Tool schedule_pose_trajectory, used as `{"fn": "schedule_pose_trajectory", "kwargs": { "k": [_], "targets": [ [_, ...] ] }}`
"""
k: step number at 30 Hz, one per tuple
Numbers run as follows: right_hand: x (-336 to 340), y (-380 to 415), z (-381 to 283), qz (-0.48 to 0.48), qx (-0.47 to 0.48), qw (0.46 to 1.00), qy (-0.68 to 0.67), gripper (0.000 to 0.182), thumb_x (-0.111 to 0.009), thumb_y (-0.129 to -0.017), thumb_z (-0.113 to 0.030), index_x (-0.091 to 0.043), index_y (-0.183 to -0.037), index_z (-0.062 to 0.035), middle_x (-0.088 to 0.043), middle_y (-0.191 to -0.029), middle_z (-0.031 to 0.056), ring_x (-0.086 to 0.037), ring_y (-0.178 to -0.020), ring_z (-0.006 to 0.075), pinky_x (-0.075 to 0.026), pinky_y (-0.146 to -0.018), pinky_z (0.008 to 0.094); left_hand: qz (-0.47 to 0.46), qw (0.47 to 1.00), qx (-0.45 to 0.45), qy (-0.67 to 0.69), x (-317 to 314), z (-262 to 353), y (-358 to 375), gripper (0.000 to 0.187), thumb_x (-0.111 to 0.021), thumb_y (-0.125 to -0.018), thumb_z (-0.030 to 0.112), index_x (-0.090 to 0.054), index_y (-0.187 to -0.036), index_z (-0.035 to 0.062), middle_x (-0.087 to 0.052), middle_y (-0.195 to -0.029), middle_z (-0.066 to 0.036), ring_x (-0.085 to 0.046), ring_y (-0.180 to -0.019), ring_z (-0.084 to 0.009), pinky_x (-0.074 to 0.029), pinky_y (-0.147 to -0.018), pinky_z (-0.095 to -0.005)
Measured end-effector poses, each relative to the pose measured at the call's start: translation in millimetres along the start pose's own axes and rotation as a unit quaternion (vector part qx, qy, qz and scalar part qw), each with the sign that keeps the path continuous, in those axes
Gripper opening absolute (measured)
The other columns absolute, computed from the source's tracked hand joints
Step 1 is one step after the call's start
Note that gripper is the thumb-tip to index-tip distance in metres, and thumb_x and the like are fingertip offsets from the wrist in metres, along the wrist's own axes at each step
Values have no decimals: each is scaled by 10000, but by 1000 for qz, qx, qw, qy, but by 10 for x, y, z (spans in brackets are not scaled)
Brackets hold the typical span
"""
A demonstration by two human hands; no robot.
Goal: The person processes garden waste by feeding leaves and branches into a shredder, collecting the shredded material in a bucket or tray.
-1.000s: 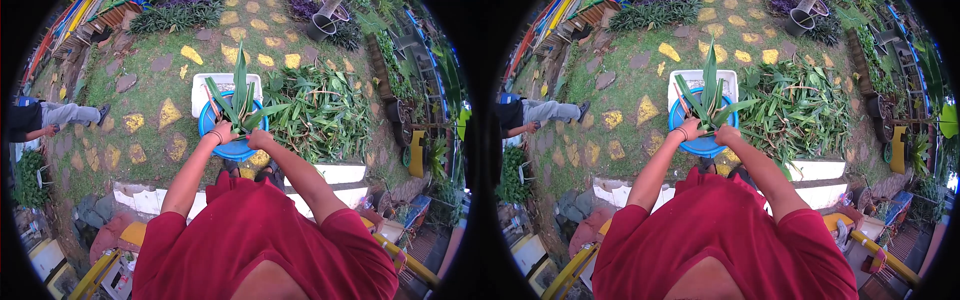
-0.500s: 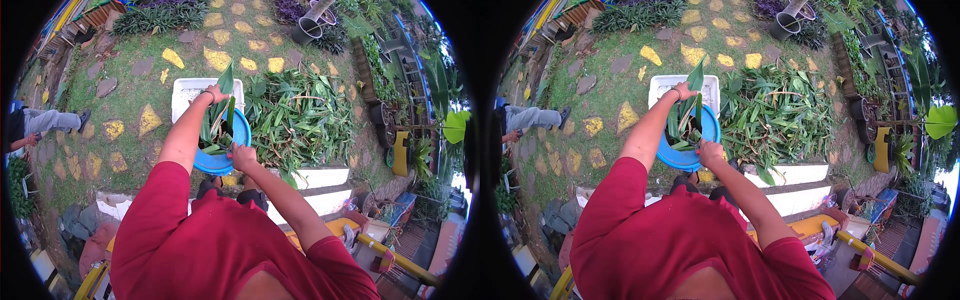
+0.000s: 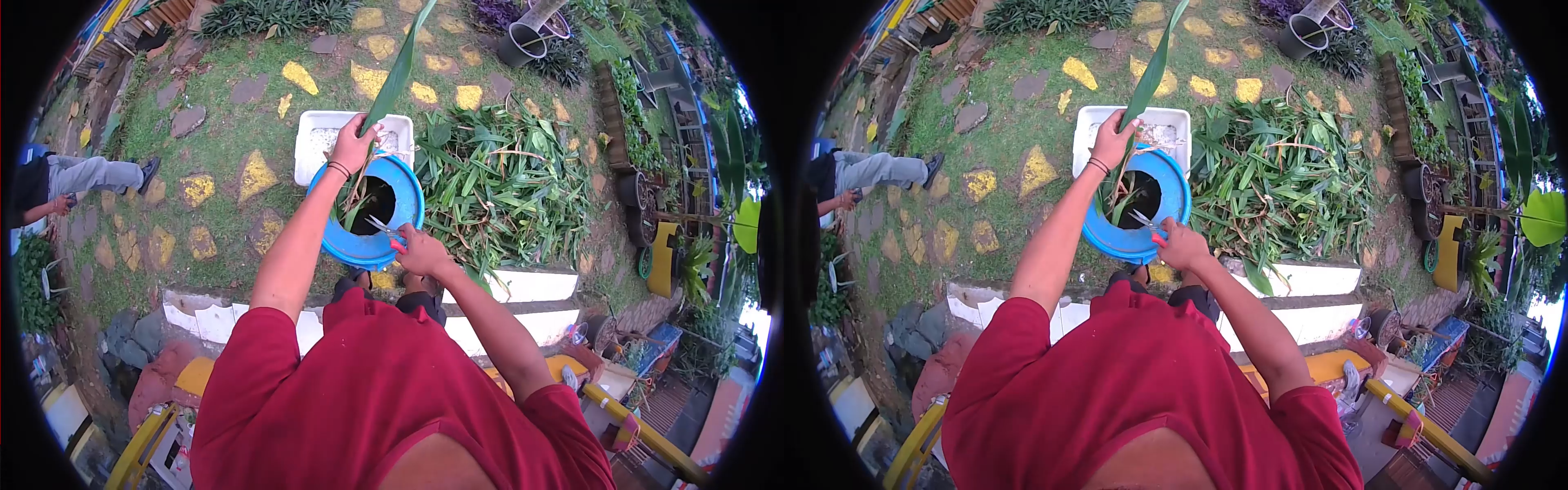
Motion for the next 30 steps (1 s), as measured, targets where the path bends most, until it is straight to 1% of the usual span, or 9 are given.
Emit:
{"fn": "schedule_pose_trajectory", "kwargs": {
  "k": [2,4,7,10,16,18,20,27,30],
  "targets": [
    [7,161,51,1,-9,998,-55,556,-655,-827,-347,-453,-1261,-66,-618,-1205,204,-619,-1098,376,-495,-926,456,36,997,-42,57,173,223,160,199,-621,-955,114,-590,-1106,-12,-687,-955,-54,-633,-763,-100,-512,-700,-258],
    [10,334,135,-12,-38,997,-68,582,-671,-803,-333,-451,-1268,-62,-621,-1191,215,-606,-1112,389,-486,-932,461,52,994,-53,79,279,372,307,181,-598,-974,116,-586,-1104,-9,-688,-960,-57,-623,-777,-96,-508,-723,-256],
    [-75,545,436,61,-17,983,-171,623,-699,-788,-307,-442,-1306,-77,-621,-1139,247,-611,-1071,409,-477,-930,440,77,989,-87,88,439,549,530,186,-601,-980,138,-582,-1100,-2,-687,-978,-60,-614,-794,-92,-503,-749,-251],
    [-147,759,658,41,-51,980,-189,623,-709,-785,-308,-444,-1299,-77,-620,-1133,245,-612,-1070,410,-476,-922,435,94,983,-92,127,590,501,668,195,-613,-976,145,-574,-1115,13,-685,-987,-52,-612,-808,-84,-503,-743,-246],
    [-194,1126,842,53,-87,973,-208,616,-726,-794,-305,-443,-1293,-80,-617,-1112,250,-607,-1064,416,-470,-908,449,119,983,-101,100,637,697,909,182,-619,-976,155,-586,-1091,18,-686,-987,-37,-609,-823,-80,-498,-753,-243],
    [-277,1229,905,58,-97,970,-214,619,-729,-796,-305,-440,-1296,-81,-617,-1108,251,-606,-1063,418,-469,-907,451,121,981,-108,102,637,742,964,177,-622,-974,154,-589,-1081,17,-687,-987,-36,-612,-850,-79,-498,-770,-247],
    [-305,1279,950,97,-69,969,-216,640,-718,-791,-317,-434,-1303,-58,-626,-1098,264,-617,-1051,422,-475,-915,444,130,981,-104,101,642,759,1033,170,-618,-976,144,-588,-1083,14,-686,-999,-40,-621,-893,-85,-498,-805,-250],
    [-560,1487,1130,77,-121,952,-269,649,-729,-798,-326,-434,-1308,-53,-626,-1145,257,-615,-1083,412,-472,-932,429,122,982,-99,108,639,756,1177,164,-612,-978,123,-586,-1089,5,-686,-1039,-55,-633,-965,-101,-492,-865,-269],
    [-686,1528,1237,73,-138,947,-282,682,-740,-800,-326,-429,-1336,-41,-603,-1169,270,-607,-1112,368,-458,-947,400,119,982,-96,111,650,774,1198,176,-613,-976,117,-585,-1107,2,-688,-1044,-53,-633,-973,-104,-491,-868,-270]
  ]
}}
Point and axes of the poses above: each hand's wrist, its own y-axis away from the middle knuckle, its own x-axis out of the back of the hand, z = x × y, the point moved 9 cm from there along -y, towards the middle knuckle
